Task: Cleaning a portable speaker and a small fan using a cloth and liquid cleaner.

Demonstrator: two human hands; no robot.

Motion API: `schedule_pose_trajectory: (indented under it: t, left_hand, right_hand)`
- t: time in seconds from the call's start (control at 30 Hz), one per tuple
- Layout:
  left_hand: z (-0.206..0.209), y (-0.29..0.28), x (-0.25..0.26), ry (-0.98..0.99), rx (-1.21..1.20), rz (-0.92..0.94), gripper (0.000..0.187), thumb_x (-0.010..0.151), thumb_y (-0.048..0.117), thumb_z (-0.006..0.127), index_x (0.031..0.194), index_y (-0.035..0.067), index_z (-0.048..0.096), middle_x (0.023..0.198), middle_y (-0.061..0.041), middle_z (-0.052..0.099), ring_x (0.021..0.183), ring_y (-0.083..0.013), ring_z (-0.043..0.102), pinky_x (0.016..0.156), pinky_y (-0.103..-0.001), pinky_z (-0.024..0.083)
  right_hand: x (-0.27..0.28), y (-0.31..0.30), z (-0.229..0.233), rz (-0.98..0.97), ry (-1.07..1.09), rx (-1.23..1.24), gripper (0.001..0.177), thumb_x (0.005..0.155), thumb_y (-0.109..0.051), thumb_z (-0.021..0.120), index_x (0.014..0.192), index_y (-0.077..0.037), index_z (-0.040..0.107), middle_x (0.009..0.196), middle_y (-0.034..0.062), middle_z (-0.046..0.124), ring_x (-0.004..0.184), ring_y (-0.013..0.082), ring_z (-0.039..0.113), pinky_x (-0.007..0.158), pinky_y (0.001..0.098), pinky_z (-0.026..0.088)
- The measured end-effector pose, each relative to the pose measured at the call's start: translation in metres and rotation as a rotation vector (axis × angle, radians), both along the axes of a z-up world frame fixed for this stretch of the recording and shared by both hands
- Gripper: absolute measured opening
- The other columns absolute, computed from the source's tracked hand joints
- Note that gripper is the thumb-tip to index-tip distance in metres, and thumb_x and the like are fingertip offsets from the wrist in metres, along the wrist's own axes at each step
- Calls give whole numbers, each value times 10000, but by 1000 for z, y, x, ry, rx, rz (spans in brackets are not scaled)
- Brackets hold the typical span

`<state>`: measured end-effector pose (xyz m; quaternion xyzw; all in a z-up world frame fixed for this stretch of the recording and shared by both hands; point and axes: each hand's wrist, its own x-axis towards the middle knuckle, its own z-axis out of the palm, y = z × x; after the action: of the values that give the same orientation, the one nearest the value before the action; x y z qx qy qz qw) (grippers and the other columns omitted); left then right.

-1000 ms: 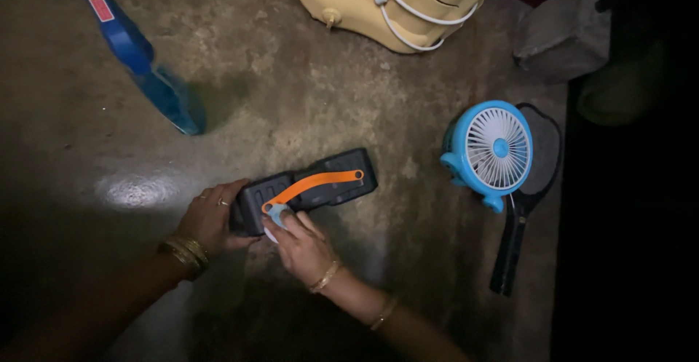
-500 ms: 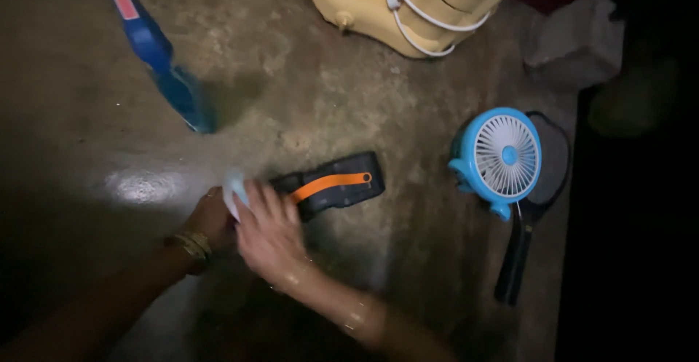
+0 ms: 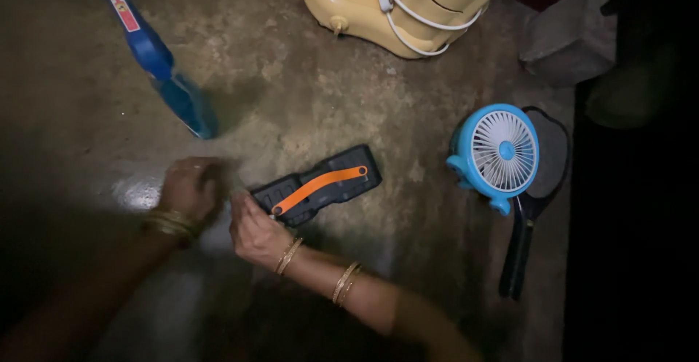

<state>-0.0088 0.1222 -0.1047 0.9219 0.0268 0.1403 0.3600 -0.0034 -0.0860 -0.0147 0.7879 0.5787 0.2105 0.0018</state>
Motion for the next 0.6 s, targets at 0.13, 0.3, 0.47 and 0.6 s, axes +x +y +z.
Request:
schedule_pose_trajectory:
  t: [0.13, 0.3, 0.47, 0.6]
  left_hand:
    - [50, -53, 23, 98, -19, -234, 432, 837, 337, 692, 1176, 70, 713, 1132, -192, 725, 1093, -383, 657, 999, -473, 502]
    - [93, -85, 33, 486, 389, -453, 1089, 575, 773, 762, 1439, 146, 553, 1372, -130, 607, 1300, -345, 491, 1071, -506, 339]
    - [104, -82, 41, 746, 489, -481, 1045, 654, 822, 712, 1453, 178, 517, 1407, -77, 596, 1353, -303, 476, 1139, -468, 325]
    - [96, -70, 46, 768, 405, -503, 1106, 661, 796, 736, 1530, 199, 398, 1382, -110, 603, 1328, -347, 493, 1124, -480, 356]
  right_hand:
    - [-27, -25, -148, 156, 274, -94, 278, 852, -159, 604, 991, 57, 711, 988, 206, 647, 990, 356, 623, 899, 444, 472]
    - [-42, -44, -188, 298, 220, -215, 118, 932, -128, 659, 970, -58, 747, 914, 106, 669, 855, 286, 630, 742, 425, 485]
    - [-28, -81, -113, 416, 226, -182, 272, 782, -201, 629, 958, -33, 749, 1107, 129, 699, 1141, 311, 627, 1051, 432, 461]
    - [13, -155, -67, 292, 518, 55, 397, 852, -198, 668, 1200, -10, 705, 1306, 164, 643, 1347, 353, 570, 1222, 484, 423]
